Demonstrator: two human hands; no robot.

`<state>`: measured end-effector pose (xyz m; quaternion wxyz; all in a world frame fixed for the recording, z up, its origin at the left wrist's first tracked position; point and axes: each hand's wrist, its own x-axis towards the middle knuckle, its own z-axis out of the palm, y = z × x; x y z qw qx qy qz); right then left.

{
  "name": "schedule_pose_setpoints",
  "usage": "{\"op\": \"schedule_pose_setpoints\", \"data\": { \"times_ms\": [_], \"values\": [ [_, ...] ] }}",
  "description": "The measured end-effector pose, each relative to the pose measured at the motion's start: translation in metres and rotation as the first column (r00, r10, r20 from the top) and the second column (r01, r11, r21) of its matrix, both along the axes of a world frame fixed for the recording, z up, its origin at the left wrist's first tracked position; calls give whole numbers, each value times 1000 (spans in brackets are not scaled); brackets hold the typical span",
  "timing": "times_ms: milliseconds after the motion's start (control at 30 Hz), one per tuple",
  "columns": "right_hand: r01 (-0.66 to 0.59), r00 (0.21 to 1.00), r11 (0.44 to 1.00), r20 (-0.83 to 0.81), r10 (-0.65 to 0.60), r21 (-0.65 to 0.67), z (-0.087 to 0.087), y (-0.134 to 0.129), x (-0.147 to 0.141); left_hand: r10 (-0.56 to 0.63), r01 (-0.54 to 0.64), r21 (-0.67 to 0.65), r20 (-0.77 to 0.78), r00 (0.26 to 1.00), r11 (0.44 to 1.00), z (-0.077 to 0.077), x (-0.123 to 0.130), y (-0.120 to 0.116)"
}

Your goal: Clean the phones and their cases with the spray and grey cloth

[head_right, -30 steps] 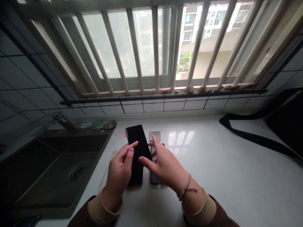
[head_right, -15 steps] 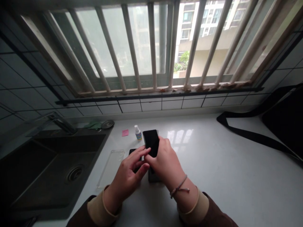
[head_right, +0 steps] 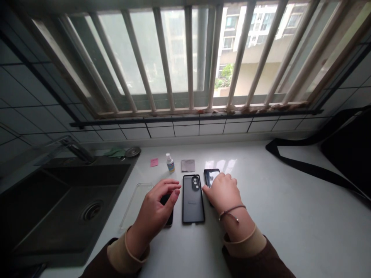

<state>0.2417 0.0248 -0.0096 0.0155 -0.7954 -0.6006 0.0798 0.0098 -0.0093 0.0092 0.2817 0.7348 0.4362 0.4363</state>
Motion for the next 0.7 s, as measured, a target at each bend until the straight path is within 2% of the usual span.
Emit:
{"op": "schedule_pose_setpoints", "data": {
  "times_ms": [200, 700],
  "values": [
    [43, 999, 998, -31, -45, -48, -11, -2, 10, 14, -14, 9, -51, 999, 1000, -2, -1, 1],
    [56, 998, 985, 20, -54, -163, -3, -4, 8, 32, -32, 0, -83, 996, 999, -5, -1, 2]
  ]
}}
